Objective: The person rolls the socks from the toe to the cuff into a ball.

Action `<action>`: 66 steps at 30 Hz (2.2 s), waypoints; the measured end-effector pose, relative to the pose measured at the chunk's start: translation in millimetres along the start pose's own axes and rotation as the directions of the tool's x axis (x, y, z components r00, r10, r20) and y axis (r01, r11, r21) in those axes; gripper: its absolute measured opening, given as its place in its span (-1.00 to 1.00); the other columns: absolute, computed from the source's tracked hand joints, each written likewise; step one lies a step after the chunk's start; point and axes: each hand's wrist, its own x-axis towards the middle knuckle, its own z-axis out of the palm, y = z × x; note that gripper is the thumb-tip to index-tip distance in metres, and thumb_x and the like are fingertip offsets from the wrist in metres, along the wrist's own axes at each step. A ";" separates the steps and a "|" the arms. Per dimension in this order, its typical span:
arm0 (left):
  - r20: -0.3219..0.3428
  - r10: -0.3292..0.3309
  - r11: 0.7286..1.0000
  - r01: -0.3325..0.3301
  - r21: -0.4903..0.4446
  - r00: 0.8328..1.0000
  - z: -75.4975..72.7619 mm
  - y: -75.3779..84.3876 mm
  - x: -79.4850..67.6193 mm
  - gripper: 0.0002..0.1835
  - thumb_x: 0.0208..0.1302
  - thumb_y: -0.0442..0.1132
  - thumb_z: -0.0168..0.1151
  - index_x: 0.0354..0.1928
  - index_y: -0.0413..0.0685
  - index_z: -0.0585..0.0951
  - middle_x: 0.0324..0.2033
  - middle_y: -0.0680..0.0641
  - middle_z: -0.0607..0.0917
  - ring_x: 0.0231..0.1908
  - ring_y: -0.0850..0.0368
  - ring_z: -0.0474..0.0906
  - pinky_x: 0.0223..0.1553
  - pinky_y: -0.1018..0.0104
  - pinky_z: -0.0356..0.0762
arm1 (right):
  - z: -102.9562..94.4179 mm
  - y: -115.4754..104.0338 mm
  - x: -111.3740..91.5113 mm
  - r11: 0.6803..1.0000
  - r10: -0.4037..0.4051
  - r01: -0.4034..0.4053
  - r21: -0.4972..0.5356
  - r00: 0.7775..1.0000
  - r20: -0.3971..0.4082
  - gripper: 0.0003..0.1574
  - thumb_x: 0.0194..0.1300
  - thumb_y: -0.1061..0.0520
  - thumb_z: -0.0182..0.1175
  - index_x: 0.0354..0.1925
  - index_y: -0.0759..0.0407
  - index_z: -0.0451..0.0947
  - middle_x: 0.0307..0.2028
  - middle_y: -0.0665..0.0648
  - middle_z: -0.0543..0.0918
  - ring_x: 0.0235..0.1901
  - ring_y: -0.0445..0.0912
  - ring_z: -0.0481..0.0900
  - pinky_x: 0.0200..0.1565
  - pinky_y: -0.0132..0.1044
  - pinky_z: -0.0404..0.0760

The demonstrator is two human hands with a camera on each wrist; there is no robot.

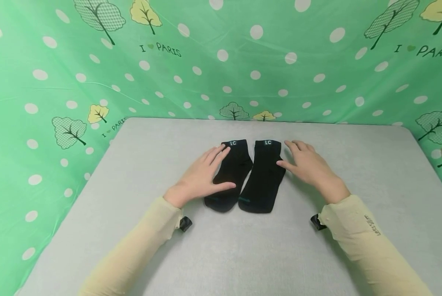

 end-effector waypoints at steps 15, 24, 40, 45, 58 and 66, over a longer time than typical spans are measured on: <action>0.057 0.081 0.993 -0.076 -0.089 0.995 10.1 27.9 -6.7 0.11 0.17 0.48 0.16 0.59 0.13 -0.04 0.56 -0.04 0.08 0.54 0.02 0.06 0.52 0.15 0.12 | 1.5 -7.7 6.1 1.000 0.004 -0.004 -0.003 1.000 0.016 -0.01 0.46 -0.29 0.06 0.52 0.30 0.03 0.45 0.49 0.14 0.40 0.47 0.09 0.33 0.42 0.17; 0.085 0.098 0.992 -0.090 -0.090 0.992 18.2 40.2 -9.6 0.09 0.18 0.47 0.16 0.59 0.11 0.00 0.56 -0.01 0.11 0.53 0.07 0.09 0.44 0.13 0.30 | 4.2 -8.4 10.2 1.000 -0.005 0.006 -0.013 1.000 0.024 0.00 0.46 -0.29 0.06 0.52 0.30 0.03 0.44 0.50 0.15 0.39 0.48 0.11 0.33 0.41 0.17; 0.093 0.060 0.998 -0.060 -0.007 0.994 20.4 56.6 -9.3 -0.14 0.25 0.34 0.22 0.48 0.10 0.29 0.32 0.04 0.53 0.26 0.12 0.46 0.28 0.31 0.45 | 7.8 -12.6 23.1 0.999 -0.014 0.014 0.039 1.000 0.007 -0.02 0.45 -0.23 0.11 0.47 0.42 0.09 0.39 0.54 0.24 0.38 0.43 0.20 0.35 0.33 0.23; 0.107 0.029 0.999 -0.027 -0.018 0.994 20.4 62.2 -7.8 -0.23 0.28 0.27 0.24 0.43 0.10 0.36 0.25 0.05 0.58 0.17 0.11 0.53 0.20 0.31 0.51 | 9.2 -13.3 26.3 0.998 0.007 -0.008 0.059 1.000 0.017 0.00 0.46 -0.23 0.09 0.47 0.45 0.06 0.38 0.57 0.25 0.37 0.44 0.21 0.34 0.33 0.24; 0.170 -0.138 0.988 0.148 -0.044 0.976 22.1 77.9 -4.3 -0.27 0.23 0.15 0.37 0.35 0.01 0.41 -0.05 0.00 0.72 -0.08 0.11 0.66 -0.20 0.33 0.64 | 10.9 -18.0 34.1 0.927 0.145 -0.149 0.343 0.989 0.039 -0.01 0.50 -0.19 0.01 0.50 0.46 -0.07 0.30 0.58 0.35 0.28 0.43 0.35 0.27 0.29 0.37; 0.125 -0.101 0.969 0.126 -0.213 0.987 27.1 72.7 -5.4 -0.34 0.23 -0.08 0.42 0.31 -0.01 0.39 -0.48 0.20 0.58 -0.54 0.34 0.47 -0.48 0.51 0.40 | 14.0 -16.1 37.9 0.817 0.226 -0.230 0.529 0.971 0.073 0.00 0.50 -0.08 0.07 0.52 0.46 -0.16 0.29 0.52 0.35 -0.08 0.15 0.53 -0.10 -0.15 0.56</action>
